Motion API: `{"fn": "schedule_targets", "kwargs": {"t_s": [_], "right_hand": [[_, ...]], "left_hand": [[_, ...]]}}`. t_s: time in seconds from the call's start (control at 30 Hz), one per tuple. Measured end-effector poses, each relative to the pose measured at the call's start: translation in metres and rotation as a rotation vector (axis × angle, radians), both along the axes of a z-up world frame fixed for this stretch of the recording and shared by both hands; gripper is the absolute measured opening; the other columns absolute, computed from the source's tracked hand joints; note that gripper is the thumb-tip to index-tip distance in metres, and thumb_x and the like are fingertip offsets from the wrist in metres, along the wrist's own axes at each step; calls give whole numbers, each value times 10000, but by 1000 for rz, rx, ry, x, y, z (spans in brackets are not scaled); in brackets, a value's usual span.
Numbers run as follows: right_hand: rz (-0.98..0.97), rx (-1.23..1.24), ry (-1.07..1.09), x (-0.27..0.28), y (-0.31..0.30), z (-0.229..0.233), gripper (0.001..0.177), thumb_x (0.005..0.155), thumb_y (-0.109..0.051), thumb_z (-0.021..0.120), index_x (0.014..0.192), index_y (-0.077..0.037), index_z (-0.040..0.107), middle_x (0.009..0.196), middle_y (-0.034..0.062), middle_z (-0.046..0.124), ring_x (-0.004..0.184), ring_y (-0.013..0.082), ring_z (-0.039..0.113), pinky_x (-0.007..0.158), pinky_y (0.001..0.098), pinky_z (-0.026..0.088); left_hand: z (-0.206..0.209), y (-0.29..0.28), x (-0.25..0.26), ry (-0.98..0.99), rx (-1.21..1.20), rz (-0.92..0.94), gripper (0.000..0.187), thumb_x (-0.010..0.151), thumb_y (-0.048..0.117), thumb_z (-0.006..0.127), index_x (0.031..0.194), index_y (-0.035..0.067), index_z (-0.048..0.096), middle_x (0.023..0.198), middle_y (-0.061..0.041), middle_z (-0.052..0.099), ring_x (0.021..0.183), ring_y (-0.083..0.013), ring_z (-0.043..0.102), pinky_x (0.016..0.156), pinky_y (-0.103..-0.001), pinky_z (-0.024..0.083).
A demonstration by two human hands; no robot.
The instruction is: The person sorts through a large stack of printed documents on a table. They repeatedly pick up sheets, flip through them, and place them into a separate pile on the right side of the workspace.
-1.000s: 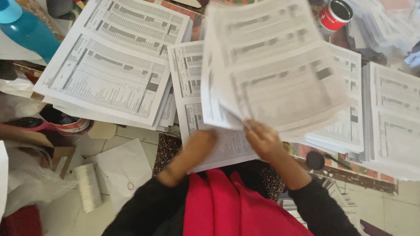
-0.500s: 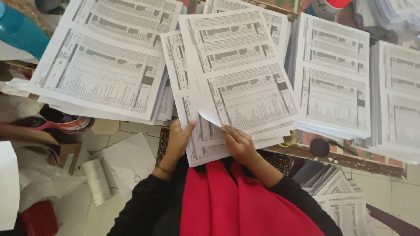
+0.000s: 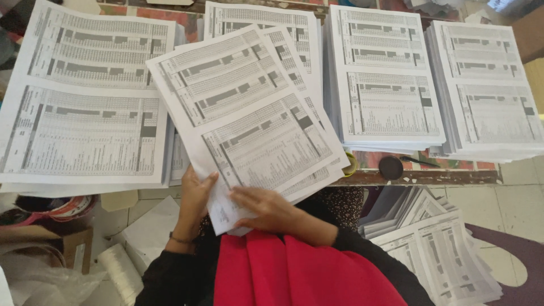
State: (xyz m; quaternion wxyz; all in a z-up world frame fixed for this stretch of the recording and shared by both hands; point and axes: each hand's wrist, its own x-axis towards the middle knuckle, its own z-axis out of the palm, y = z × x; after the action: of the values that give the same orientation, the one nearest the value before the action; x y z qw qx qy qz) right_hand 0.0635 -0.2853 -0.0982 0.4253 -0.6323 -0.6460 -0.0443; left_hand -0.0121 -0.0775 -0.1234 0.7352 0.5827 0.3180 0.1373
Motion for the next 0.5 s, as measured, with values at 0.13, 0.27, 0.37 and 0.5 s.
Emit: {"fn": "schedule_targets", "kwargs": {"t_s": [0.13, 0.27, 0.37, 0.5], "right_hand": [[-443, -117, 85, 63, -70, -39, 553, 993, -472, 669, 1290, -6, 655, 1238, 224, 687, 1176, 418, 655, 1020, 520, 488], [-1024, -503, 439, 126, -161, -71, 552, 907, -691, 726, 1033, -155, 695, 860, 82, 730, 822, 316, 743, 778, 470, 552], [-597, -376, 1018, 87, -116, -11, 397, 958, -411, 745, 1150, -71, 670, 892, 87, 736, 780, 208, 662, 724, 422, 554], [-520, -191, 1262, 72, -97, -39, 391, 976, -212, 732, 1312, -64, 597, 946, 80, 745, 783, 181, 700, 711, 390, 589]], "left_hand": [[25, 22, -20, 21, 26, -97, 364, 868, 59, 795, 1175, 14, 604, 928, -190, 732, 782, -289, 723, 686, -503, 608], [34, 46, -38, 152, -61, -177, 355, 837, 49, 816, 1140, 6, 635, 855, -243, 736, 694, -391, 747, 648, -558, 618], [32, 47, -16, 137, -138, -169, 284, 967, 229, 745, 1174, 51, 666, 921, -206, 758, 735, -335, 750, 680, -523, 622], [8, 45, -5, 149, -81, -197, 260, 1022, 257, 694, 1179, 54, 657, 915, -121, 747, 748, -260, 730, 715, -478, 612]]}}
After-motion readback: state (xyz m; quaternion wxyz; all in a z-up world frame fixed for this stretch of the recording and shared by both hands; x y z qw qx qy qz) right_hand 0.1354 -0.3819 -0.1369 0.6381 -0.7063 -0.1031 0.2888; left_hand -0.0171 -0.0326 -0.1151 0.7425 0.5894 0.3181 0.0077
